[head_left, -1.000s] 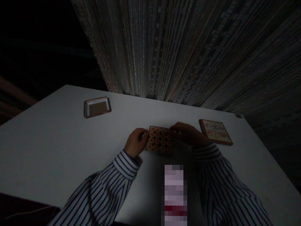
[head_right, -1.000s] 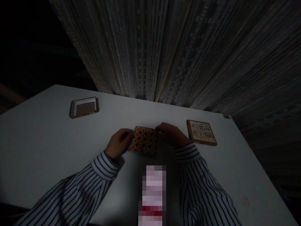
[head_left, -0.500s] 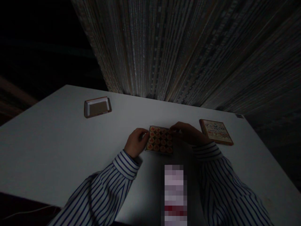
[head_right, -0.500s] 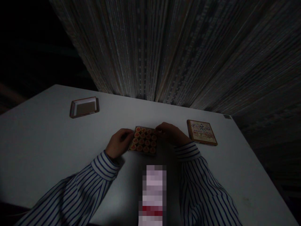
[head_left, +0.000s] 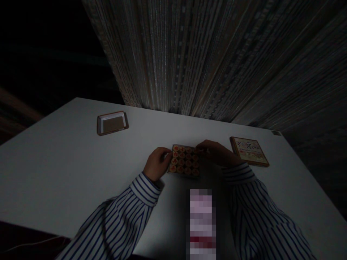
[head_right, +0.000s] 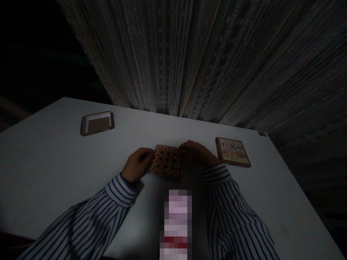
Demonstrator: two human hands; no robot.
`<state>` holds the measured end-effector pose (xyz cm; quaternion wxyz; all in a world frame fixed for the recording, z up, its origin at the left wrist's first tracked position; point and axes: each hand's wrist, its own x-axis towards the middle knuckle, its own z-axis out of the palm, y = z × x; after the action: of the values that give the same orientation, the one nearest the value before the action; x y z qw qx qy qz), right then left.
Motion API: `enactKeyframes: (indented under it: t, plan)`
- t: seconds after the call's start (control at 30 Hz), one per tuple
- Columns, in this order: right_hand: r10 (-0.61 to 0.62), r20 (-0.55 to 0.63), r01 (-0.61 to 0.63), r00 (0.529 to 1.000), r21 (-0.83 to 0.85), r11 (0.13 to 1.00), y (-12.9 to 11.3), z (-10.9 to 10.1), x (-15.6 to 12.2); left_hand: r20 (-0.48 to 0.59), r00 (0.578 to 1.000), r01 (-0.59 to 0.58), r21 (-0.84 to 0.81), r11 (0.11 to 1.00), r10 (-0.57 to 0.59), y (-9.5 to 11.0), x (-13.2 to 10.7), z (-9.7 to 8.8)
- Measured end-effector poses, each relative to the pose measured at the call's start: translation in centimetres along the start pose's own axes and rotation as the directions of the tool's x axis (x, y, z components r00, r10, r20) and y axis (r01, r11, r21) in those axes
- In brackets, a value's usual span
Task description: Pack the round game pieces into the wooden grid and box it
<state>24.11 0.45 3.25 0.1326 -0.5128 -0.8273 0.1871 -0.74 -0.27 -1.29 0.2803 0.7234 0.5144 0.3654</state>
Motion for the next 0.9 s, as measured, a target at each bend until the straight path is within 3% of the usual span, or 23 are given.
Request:
enactKeyframes:
  t: [0.9]
  plan:
    - [0.02,0.006,-0.02,1.0,-0.047,0.999,0.33,0.36,-0.04,0.008,1.0,0.002,0.002,1.0,-0.002,0.09,-0.04,-0.05]
